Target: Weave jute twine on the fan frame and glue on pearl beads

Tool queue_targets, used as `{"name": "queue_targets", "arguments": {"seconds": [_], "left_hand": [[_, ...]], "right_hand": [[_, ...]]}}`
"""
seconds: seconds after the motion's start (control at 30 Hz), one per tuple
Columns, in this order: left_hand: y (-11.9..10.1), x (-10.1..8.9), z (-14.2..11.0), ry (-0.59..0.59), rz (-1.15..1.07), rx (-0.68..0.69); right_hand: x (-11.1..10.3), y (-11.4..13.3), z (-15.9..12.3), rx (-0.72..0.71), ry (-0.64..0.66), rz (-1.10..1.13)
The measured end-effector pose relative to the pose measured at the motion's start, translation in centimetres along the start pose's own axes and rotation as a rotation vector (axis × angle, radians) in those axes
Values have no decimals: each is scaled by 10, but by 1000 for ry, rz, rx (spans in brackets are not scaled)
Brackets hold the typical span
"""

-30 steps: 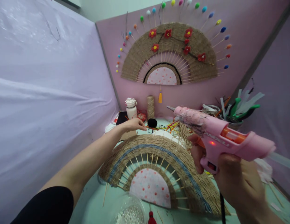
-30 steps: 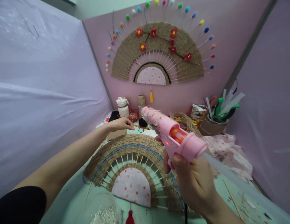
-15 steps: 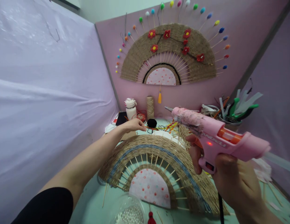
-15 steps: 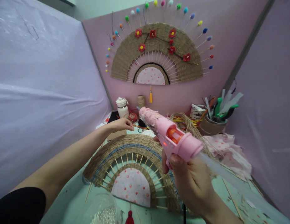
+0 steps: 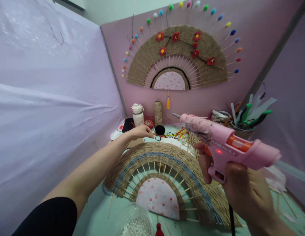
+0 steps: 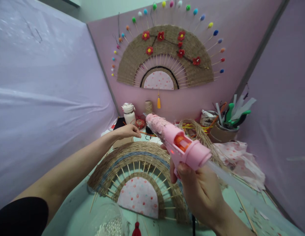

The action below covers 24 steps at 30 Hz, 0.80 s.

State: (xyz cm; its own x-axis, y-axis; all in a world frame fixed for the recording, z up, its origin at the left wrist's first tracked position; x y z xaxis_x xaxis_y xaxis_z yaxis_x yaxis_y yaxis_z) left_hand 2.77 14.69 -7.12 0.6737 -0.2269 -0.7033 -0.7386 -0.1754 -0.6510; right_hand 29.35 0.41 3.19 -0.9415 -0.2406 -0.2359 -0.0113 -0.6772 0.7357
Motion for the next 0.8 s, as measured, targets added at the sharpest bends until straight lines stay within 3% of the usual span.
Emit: {"name": "queue_targets", "arguments": {"seconds": [0.27,0.4,0.47,0.53,0.57,0.63,0.7,0.8], "left_hand": [[-2,-3,-5,12,1,8],[-10,-18,-15,-22,-72,5],[-14,-33,-24,-110,-263,-14],[-16,-43,-38,-176,-604,-24],[-19,-43,-46,-154,-810,-9],[-33,-35,-65,-1,-1183,58],[-48,-26,-87,138,-1432,115],[-59,-21,-115,165,-1660,172]], "right_hand": [[0,-2,-1,16,-6,8],[0,-5,-4,27,1,33],[-1,-6,-5,23,-2,27],[-1,-5,-4,18,-8,14],[-1,-6,-4,22,-9,9],[0,-7,-3,33,-9,6],[2,-8,-2,41,-10,10],[3,-6,0,34,-20,2]]}}
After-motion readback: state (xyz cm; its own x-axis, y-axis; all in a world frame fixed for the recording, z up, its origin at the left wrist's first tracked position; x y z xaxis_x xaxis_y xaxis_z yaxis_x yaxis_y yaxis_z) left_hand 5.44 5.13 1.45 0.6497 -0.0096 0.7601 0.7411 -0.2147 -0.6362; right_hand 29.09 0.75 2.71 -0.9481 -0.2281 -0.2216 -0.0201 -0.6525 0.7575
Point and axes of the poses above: each hand's wrist, its own z-axis towards the middle knuckle, its own x-axis out of the palm, y = z × x, the point moved 9 cm from there along z, towards the middle knuckle, and after that the axes turned 8 degrees about -x, right-handed, at the moved point
